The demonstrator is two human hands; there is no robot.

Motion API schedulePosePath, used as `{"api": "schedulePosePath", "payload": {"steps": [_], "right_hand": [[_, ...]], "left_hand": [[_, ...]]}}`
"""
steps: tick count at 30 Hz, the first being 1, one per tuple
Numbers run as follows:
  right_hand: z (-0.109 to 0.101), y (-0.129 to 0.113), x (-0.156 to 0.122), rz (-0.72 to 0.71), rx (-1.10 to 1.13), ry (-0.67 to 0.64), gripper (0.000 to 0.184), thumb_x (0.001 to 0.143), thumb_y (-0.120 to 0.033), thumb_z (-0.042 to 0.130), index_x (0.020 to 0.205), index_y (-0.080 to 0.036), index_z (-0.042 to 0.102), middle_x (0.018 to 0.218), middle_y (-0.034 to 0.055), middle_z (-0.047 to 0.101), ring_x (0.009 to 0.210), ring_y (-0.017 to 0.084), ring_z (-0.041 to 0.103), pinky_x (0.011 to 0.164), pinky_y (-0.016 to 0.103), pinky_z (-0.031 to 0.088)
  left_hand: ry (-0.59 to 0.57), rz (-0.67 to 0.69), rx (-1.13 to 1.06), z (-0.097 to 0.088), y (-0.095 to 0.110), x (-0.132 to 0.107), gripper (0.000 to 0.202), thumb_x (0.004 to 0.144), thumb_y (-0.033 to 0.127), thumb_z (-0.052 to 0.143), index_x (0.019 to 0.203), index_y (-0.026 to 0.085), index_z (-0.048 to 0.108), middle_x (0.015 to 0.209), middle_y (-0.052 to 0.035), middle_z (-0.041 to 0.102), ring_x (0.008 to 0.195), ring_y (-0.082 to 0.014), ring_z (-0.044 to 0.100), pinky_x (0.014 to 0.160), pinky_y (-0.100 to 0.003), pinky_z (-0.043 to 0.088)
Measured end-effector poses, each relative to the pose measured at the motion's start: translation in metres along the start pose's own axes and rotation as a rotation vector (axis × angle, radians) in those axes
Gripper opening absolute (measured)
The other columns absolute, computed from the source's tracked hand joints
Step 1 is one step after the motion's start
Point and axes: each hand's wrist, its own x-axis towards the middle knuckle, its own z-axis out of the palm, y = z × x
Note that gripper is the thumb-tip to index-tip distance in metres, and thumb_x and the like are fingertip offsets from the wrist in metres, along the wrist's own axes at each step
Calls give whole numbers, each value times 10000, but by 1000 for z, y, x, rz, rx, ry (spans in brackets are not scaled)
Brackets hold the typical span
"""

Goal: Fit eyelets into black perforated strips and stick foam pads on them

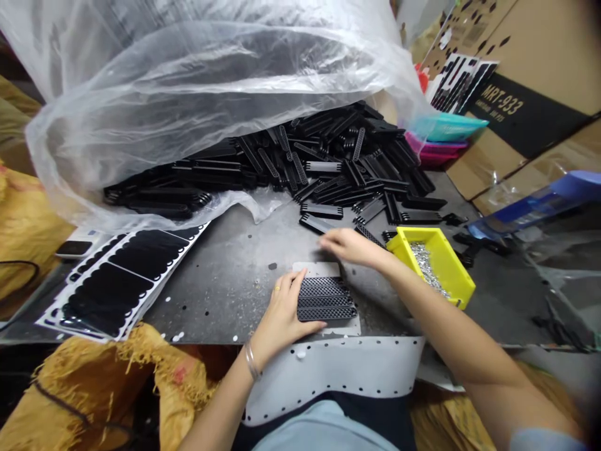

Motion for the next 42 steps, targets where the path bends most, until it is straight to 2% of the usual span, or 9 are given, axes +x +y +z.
{"api": "schedulePosePath", "payload": {"steps": [4, 9, 14, 18, 23, 26, 34, 39, 42], "right_hand": [[8, 7, 23, 102, -96, 140, 416, 1077, -319, 438, 1095, -53, 758, 1136, 254, 653, 1099, 356, 588, 984, 534, 454], [22, -2, -13, -82, -80, 16, 344, 972, -347, 678, 1257, -159, 720, 1159, 163, 641, 1045, 297, 586, 942, 443, 497], [19, -8, -22, -202, 4, -35, 307, 1036, -165, 528, 1264, -227, 724, 1169, 106, 687, 1075, 231, 615, 991, 390, 506], [7, -13, -37, -251, 70, -46, 335, 1035, -116, 519, 1229, -284, 734, 1128, 25, 767, 1044, 176, 683, 965, 318, 543], [-20, 22, -137, 191, -73, 534, 265, 1044, -246, 532, 1226, -219, 723, 1191, 86, 761, 1072, 245, 714, 956, 394, 548], [-23, 62, -185, 454, -209, 359, 168, 941, -276, 653, 1039, -209, 773, 983, 77, 761, 842, 256, 723, 758, 359, 543], [0, 88, -175, 486, -211, 134, 175, 782, -65, 632, 869, -174, 739, 906, 86, 709, 836, 235, 692, 705, 296, 485], [-10, 93, -183, 410, -96, 240, 227, 920, -215, 572, 947, -199, 796, 952, 78, 767, 839, 240, 723, 768, 335, 535], [-16, 99, -187, 385, -93, 320, 246, 916, -245, 570, 883, -202, 809, 896, 90, 767, 801, 256, 724, 749, 366, 549]], "left_hand": [[11, 16, 5, 1, 0, 0, 1222, 720, 448, 919, 1662, 311, 152, 1551, -170, 412, 1461, -407, 406, 1212, -621, 369], [149, -15, 171, 6, 2, -5, 1592, 630, 550, 953, 1626, 290, -261, 1740, -233, -50, 1607, -494, 17, 1262, -700, 193], [148, 9, 254, 10, 0, -2, 1572, 654, 590, 925, 1628, 246, -261, 1742, -258, -55, 1610, -486, -18, 1261, -708, 184], [129, 30, 254, 6, 3, -2, 1490, 668, 599, 912, 1669, 227, -126, 1721, -278, 123, 1599, -501, 103, 1234, -735, 224], [372, 45, -26, -64, 34, -26, 969, 812, 664, 759, 1597, 218, 406, 1551, -164, 508, 1508, -353, 418, 1200, -556, 445], [434, 69, -134, -100, 48, -30, 450, 1018, 591, 460, 1347, 354, 656, 1085, -18, 769, 1200, -238, 675, 1019, -451, 617], [115, 167, 114, -32, 41, 26, 1198, 560, 772, 879, 1549, 211, 501, 1629, -235, 424, 1534, -513, 322, 1238, -781, 145], [227, 149, -270, -62, 53, 23, 598, 978, 614, 552, 1438, 237, 610, 1262, -122, 737, 1133, -291, 735, 1006, -513, 609], [262, 114, -214, -66, 52, 25, 552, 948, 590, 565, 1274, 172, 715, 1075, -107, 770, 1054, -282, 739, 964, -488, 626]]}}
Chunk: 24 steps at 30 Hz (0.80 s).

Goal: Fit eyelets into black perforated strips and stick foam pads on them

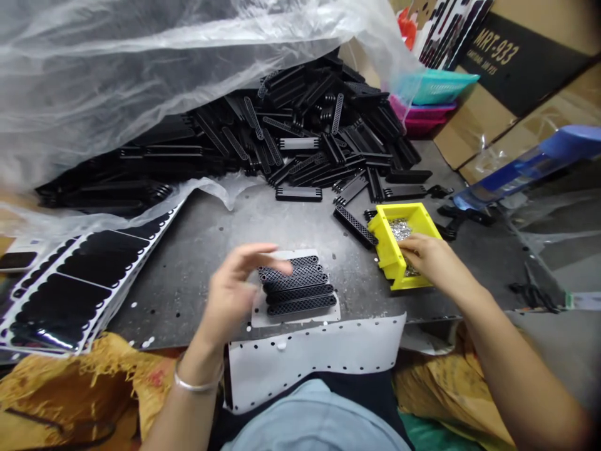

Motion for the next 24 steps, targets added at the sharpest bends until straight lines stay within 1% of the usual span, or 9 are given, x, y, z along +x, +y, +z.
{"api": "schedulePosePath", "payload": {"steps": [4, 7, 10, 13, 15, 18, 21, 22, 24], "right_hand": [[-13, -23, -1, 22, 32, 234, 227, 957, -329, 600, 933, -223, 800, 951, 83, 770, 837, 251, 726, 795, 386, 565], [-6, -82, 1, -77, 205, 247, 177, 987, -327, 630, 1020, -250, 786, 1010, 59, 761, 905, 225, 722, 848, 370, 578], [32, -151, 6, -281, 416, -30, 197, 1031, -235, 575, 1080, -246, 766, 1004, 44, 742, 904, 187, 704, 839, 335, 594], [77, -195, 7, -378, 305, 38, 271, 1045, -176, 519, 1207, -221, 731, 1065, 104, 733, 969, 238, 671, 836, 393, 591], [95, -205, 1, -384, 208, 111, 339, 1042, -188, 528, 1355, -215, 655, 1235, 161, 701, 1096, 292, 648, 876, 455, 579], [99, -199, -10, -342, 236, 159, 410, 1042, -255, 562, 1451, -259, 563, 1369, 166, 626, 1213, 310, 614, 948, 494, 551], [89, -189, -15, -280, 352, 156, 204, 1022, -335, 627, 1208, -271, 681, 1134, 100, 680, 1073, 264, 646, 914, 440, 525], [85, -187, -15, -284, 354, 148, 128, 1017, -339, 641, 1103, -266, 704, 1048, 77, 691, 1014, 249, 646, 886, 422, 504], [78, -184, -14, -344, 295, 142, 101, 1027, -299, 631, 996, -255, 716, 964, 49, 718, 955, 226, 637, 848, 399, 443]], "left_hand": [[-232, 18, 356, 27, -23, -9, 1130, 574, 632, 927, 1526, 189, 509, 1474, -202, 564, 1439, -457, 448, 1223, -715, 290], [-327, 11, 476, 41, -36, -18, 1199, 633, 558, 912, 1618, 210, 323, 1477, -201, 503, 1408, -448, 431, 1209, -693, 320], [-335, 32, 487, 41, -39, -22, 1164, 673, 497, 891, 1622, 226, 276, 1444, -189, 503, 1361, -441, 447, 1169, -681, 359], [-335, 56, 476, 40, -40, -23, 1195, 669, 503, 905, 1628, 227, 248, 1464, -193, 494, 1360, -440, 449, 1166, -668, 356], [-313, 73, 478, 41, -41, -26, 1208, 693, 541, 892, 1642, 228, 215, 1485, -200, 490, 1369, -436, 451, 1175, -662, 343], [-300, 103, 478, 42, -43, -29, 1238, 734, 645, 845, 1665, 217, 149, 1548, -219, 460, 1434, -432, 415, 1216, -661, 288], [-318, 126, 441, 35, -43, -29, 1293, 707, 770, 794, 1667, 182, 159, 1595, -229, 436, 1491, -429, 374, 1252, -656, 234], [-311, 132, 424, 31, -43, -28, 1224, 733, 764, 779, 1653, 182, 219, 1590, -218, 456, 1490, -418, 387, 1255, -647, 234], [-244, 148, 415, 21, -44, -27, 837, 878, 612, 741, 1551, 217, 437, 1510, -157, 572, 1446, -360, 468, 1251, -605, 258]]}}
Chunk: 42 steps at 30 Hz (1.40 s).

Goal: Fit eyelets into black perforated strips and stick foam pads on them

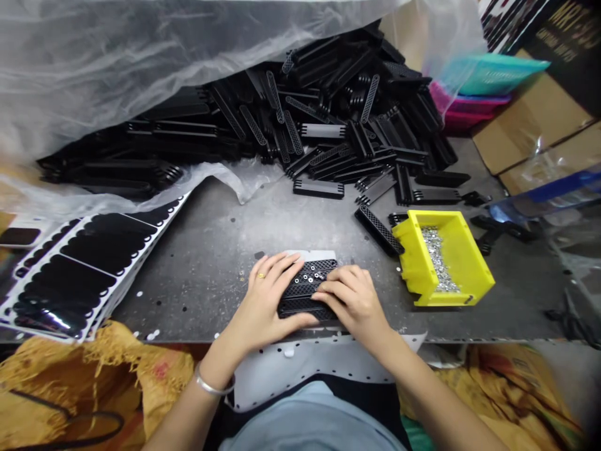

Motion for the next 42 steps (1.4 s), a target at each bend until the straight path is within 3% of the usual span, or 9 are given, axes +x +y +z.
{"api": "schedulePosePath", "payload": {"steps": [2, 4, 10, 14, 19, 23, 33, 37, 42], "right_hand": [[-6, 0, 2, -76, -44, -23, 131, 1047, -264, 597, 1048, -238, 726, 989, 46, 747, 958, 209, 636, 847, 385, 399], [-12, 1, 6, -113, -39, -34, 169, 1062, -255, 568, 1113, -218, 726, 1027, 53, 757, 967, 197, 638, 863, 378, 378], [-22, 14, 28, -34, 96, -84, 151, 1016, -359, 670, 950, -244, 742, 900, -14, 771, 848, 167, 640, 837, 358, 378], [-21, 22, 34, 38, 65, 11, 208, 1003, -359, 684, 838, -239, 727, 809, -17, 746, 767, 169, 612, 779, 350, 375], [-12, 22, 17, -83, -144, 47, 189, 1055, -317, 593, 1044, -220, 754, 904, 52, 749, 804, 195, 616, 744, 362, 372], [-21, 23, 0, -49, -107, 7, 243, 1056, -200, 559, 1272, -209, 670, 1069, 76, 752, 913, 204, 651, 799, 365, 405], [-26, 28, 17, -101, -232, -42, 143, 1035, -211, 582, 1005, -227, 721, 934, 31, 754, 827, 198, 615, 757, 370, 367], [-37, 36, 9, -211, -292, -96, 191, 1024, -207, 583, 1127, -240, 741, 1049, 59, 769, 904, 221, 638, 805, 394, 400], [-47, 43, 5, -257, -297, -174, 243, 1032, -227, 569, 1220, -219, 722, 1175, 94, 745, 959, 236, 626, 822, 393, 412]], "left_hand": [[85, 15, 38, -8, -5, 1, 348, 1003, 356, 653, 1338, 264, 631, 1332, -68, 708, 1341, -278, 575, 1239, -553, 271], [125, 66, 86, -14, -9, 3, 188, 1035, 214, 586, 1166, 279, 703, 1157, -6, 770, 1220, -222, 646, 1229, -522, 260], [89, 181, 192, -19, -6, 18, 141, 1043, 231, 589, 1017, 261, 725, 983, 35, 789, 1077, -195, 693, 1225, -488, 235], [169, 177, 291, -27, -12, 14, 127, 1017, 190, 614, 1022, 253, 723, 1005, 24, 800, 1051, -202, 714, 1214, -499, 268], [222, 141, 382, -34, -25, 4, 126, 984, 182, 639, 1010, 264, 731, 1009, 14, 806, 1046, -228, 728, 1189, -523, 311], [227, 177, 404, -32, -26, 3, 103, 980, 174, 653, 1006, 247, 720, 1013, 12, 807, 1035, -221, 735, 1185, -508, 325], [239, 182, 297, -23, -26, -3, 200, 993, 167, 625, 1128, 268, 732, 1123, -5, 811, 1082, -216, 746, 1193, -503, 353], [226, 213, 368, -21, -29, -14, 267, 972, 164, 665, 1226, 234, 703, 1260, -54, 778, 1159, -242, 730, 1169, -487, 374], [231, 236, 334, -22, -31, -13, 197, 969, 170, 680, 1154, 232, 706, 1233, -46, 789, 1095, -230, 751, 1144, -490, 388]]}}
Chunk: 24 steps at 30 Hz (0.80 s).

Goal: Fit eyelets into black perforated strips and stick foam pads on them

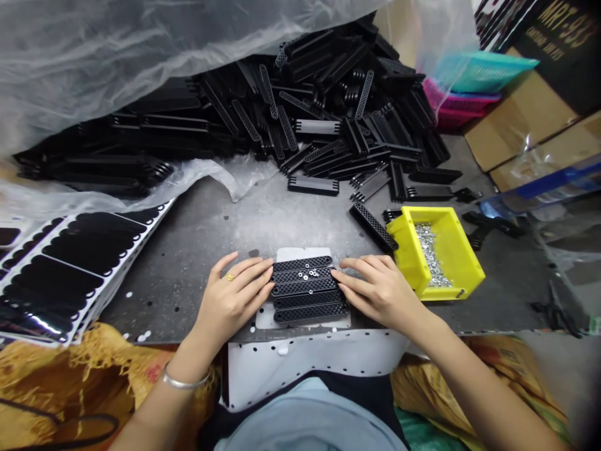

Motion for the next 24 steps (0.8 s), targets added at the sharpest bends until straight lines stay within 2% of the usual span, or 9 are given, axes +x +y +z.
{"api": "schedulePosePath", "payload": {"steps": [3, 5, 8, 10, 14, 19, 22, 24], "right_hand": [[3, -4, 14, 26, 68, 25, 207, 1043, -236, 562, 1172, -222, 724, 1094, 78, 742, 924, 218, 616, 801, 377, 397], [7, -9, 27, 56, 117, 27, 165, 1040, -259, 578, 1094, -218, 729, 1009, 61, 731, 895, 210, 603, 782, 367, 385], [10, -12, 41, 63, 151, -16, 140, 1021, -267, 612, 962, -201, 721, 929, 47, 709, 863, 203, 578, 762, 358, 377], [9, -9, 43, 69, 111, -7, 147, 1022, -252, 609, 940, -198, 718, 921, 46, 709, 861, 204, 574, 766, 361, 376], [7, 3, 37, 46, -79, 64, 188, 1046, -224, 560, 999, -215, 742, 932, 51, 733, 864, 216, 579, 759, 373, 365], [8, 6, 24, -121, -173, 93, 202, 1033, -219, 583, 1135, -140, 738, 1024, 72, 767, 879, 209, 594, 796, 367, 403], [6, 2, 18, -169, -258, 42, 294, 1051, -252, 560, 1254, -88, 698, 1159, 101, 759, 981, 231, 605, 870, 375, 416], [4, -4, 16, -125, -255, -6, 360, 1067, -308, 535, 1291, -66, 679, 1196, 122, 746, 1012, 250, 603, 891, 387, 422]], "left_hand": [[5, -23, -74, 2, 6, 12, 181, 970, 159, 671, 1132, 230, 710, 1213, -44, 793, 1107, -226, 742, 1152, -497, 382], [-31, -2, -124, 6, 13, 24, 192, 996, 145, 628, 1152, 226, 708, 1191, -34, 797, 1115, -213, 732, 1160, -489, 379], [-111, 66, -143, 9, 20, 39, 197, 1051, 160, 542, 1129, 225, 711, 1103, -4, 808, 1039, -183, 731, 1157, -463, 386], [-134, 87, -122, 9, 19, 43, 189, 1064, 179, 526, 1071, 217, 711, 1048, 6, 805, 990, -174, 728, 1158, -456, 384], [-109, 73, -73, -1, 10, 32, 134, 1044, 167, 567, 1035, 203, 696, 1007, 3, 795, 989, -172, 728, 1160, -443, 378], [-40, 35, -24, -11, 4, 14, 98, 1022, 152, 609, 1042, 194, 696, 999, -6, 793, 959, -172, 740, 1138, -439, 397], [-36, 52, 9, -9, 6, 11, 113, 1022, 144, 604, 1055, 195, 700, 983, -8, 792, 947, -171, 743, 1117, -433, 418], [-25, 67, 26, -8, 7, 8, 115, 1010, 140, 622, 1069, 193, 706, 980, -14, 795, 942, -173, 744, 1105, -429, 431]]}}
